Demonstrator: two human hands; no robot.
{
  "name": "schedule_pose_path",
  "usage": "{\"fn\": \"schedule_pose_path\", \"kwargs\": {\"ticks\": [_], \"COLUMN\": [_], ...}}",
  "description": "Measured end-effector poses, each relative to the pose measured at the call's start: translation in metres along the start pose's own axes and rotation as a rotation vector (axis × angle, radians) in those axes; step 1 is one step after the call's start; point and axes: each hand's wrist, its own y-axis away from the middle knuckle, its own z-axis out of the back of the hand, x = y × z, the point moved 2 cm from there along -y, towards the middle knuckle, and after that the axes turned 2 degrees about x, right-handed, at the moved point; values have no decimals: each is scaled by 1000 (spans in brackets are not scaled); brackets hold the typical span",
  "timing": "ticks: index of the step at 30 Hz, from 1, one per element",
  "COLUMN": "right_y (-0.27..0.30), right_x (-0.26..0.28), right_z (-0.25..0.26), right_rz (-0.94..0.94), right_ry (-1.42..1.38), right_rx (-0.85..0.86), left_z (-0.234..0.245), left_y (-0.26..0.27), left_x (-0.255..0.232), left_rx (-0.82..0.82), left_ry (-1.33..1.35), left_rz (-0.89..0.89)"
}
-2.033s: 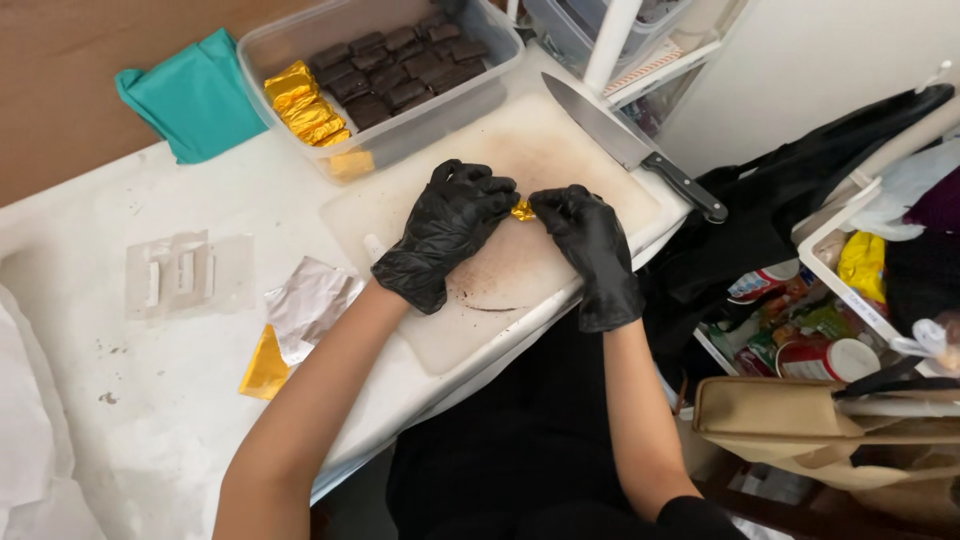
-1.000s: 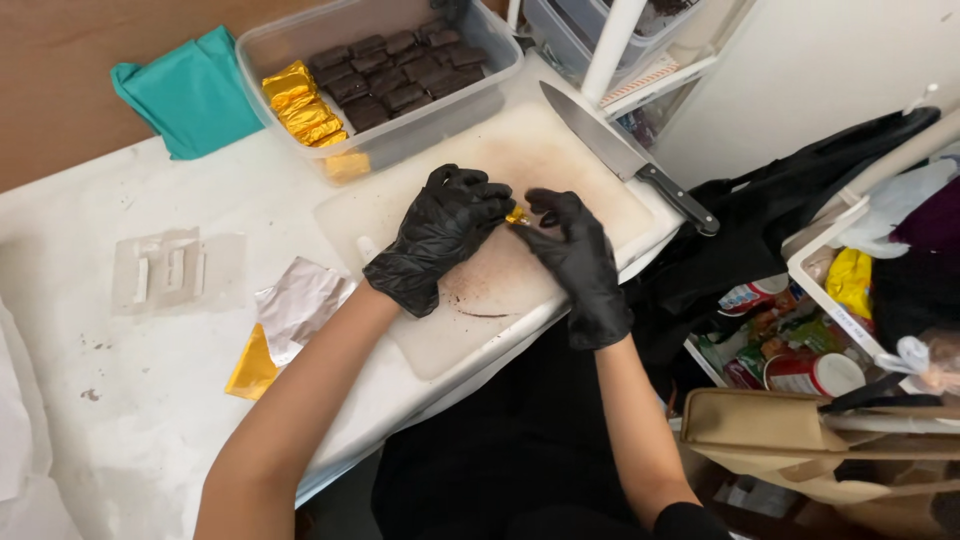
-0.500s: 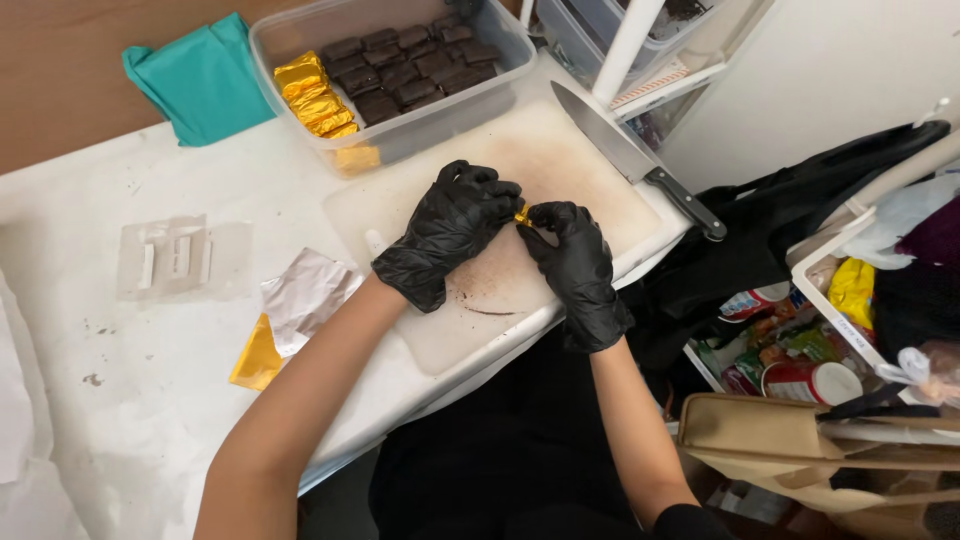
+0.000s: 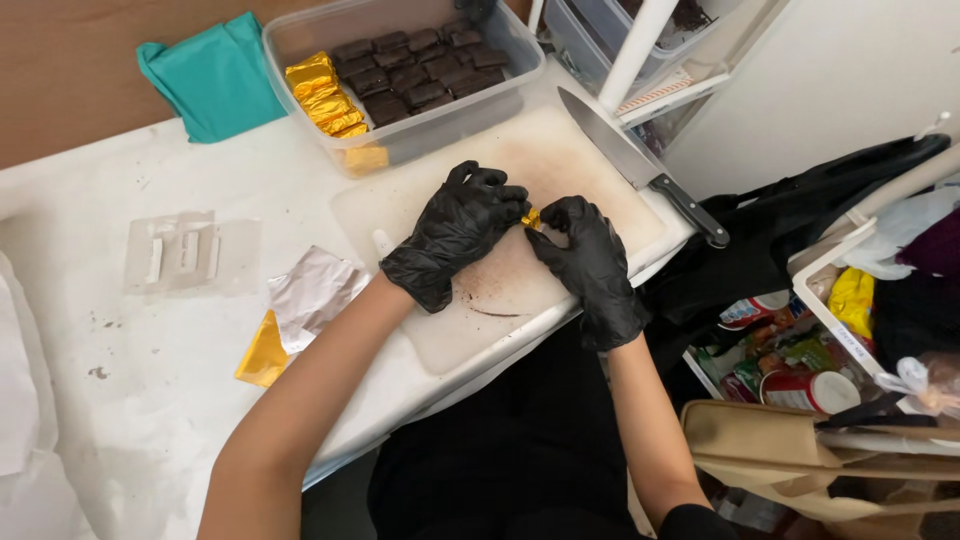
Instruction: The person wraps individual chocolate bars in foil and paper by hand.
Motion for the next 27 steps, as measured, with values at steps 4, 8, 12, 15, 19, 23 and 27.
{"fn": "schedule_pose_path", "kwargs": {"ticks": [4, 8, 12, 15, 19, 23, 27], "right_y": [9, -5, 10, 4, 7, 7, 9], "right_x": [18, -5, 22, 3, -1, -1, 10], "right_z": [11, -19, 12, -7, -13, -12, 7], "right_rz": [5, 53, 25, 21, -86, -114, -150], "right_ry": [-294, -330, -356, -298, -364, -373, -479], "right_rx": [-188, -362, -311, -311, -232, -209, -190], "left_z": [-2, -5, -8, -9, -12, -15, -18], "left_y": [6, 11, 10, 8, 5, 6, 5], "left_x": [-2, -4, -4, -3, -1, -2, 1], "left_rx": [-25, -43, -56, -69, -88, -111, -125], "left_ry": [-30, -56, -75, -99, -129, -161, -182], "left_rz": [-36, -75, -103, -128, -163, -200, -223]}}
